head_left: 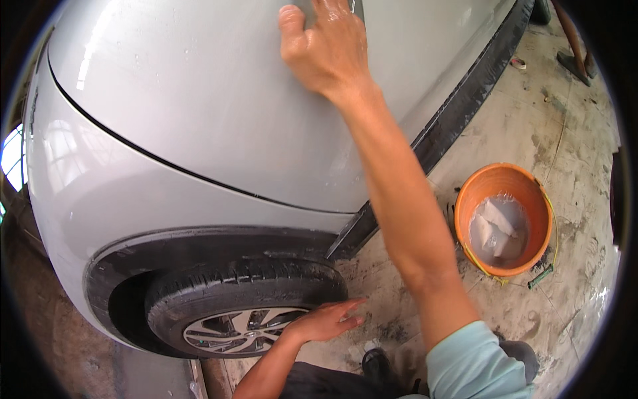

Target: The person sands the side panel of a white vehicle using a rectangular sanding block and water from a bucket, rinsing the block and the panel several times.

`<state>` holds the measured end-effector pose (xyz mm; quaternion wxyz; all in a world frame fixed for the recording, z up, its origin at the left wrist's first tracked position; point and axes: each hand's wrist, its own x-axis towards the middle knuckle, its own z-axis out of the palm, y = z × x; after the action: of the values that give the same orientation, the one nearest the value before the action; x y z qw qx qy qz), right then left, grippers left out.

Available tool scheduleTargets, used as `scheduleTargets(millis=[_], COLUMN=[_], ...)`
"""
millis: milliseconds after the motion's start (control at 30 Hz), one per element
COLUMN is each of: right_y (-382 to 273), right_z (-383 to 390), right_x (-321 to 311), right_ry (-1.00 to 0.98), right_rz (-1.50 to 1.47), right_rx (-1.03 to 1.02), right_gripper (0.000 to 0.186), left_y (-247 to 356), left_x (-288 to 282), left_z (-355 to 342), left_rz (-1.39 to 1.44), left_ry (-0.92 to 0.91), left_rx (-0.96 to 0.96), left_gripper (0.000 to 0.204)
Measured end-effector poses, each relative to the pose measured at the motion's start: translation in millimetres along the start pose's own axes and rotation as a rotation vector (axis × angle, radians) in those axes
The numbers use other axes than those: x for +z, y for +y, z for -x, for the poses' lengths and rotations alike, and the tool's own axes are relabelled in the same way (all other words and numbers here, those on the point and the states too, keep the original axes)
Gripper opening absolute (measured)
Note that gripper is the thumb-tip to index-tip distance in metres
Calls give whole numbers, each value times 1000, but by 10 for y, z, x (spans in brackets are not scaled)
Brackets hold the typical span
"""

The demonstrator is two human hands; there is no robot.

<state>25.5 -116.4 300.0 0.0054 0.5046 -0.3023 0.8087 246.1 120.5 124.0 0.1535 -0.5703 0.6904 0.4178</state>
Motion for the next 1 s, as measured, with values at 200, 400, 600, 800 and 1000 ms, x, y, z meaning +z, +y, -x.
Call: scheduleTargets(millis=[200, 400, 600, 800, 1000], right_y=[-577, 372, -76, 1056, 106], right_z=[1378, -417, 954, -344, 988], right_x=[107, -360, 130, -447, 111], right_ry=[-401, -543, 28, 219, 35], right_rz=[-210, 359, 16, 288, -16], right_rx=[-189, 411, -185, 61, -79], right_gripper=[82, 72, 69, 56, 66], left_y=[-124, 103, -150, 12, -178], left_x=[74, 5, 102, 70, 102], left_z=[11, 19, -149, -232, -357], left_rz=[-26, -39, -24, -88, -72], left_ry=[-64, 2, -71, -39, -72], left_rx=[-57, 59, -7, 73, 22], left_gripper=[62, 63, 64, 64, 63])
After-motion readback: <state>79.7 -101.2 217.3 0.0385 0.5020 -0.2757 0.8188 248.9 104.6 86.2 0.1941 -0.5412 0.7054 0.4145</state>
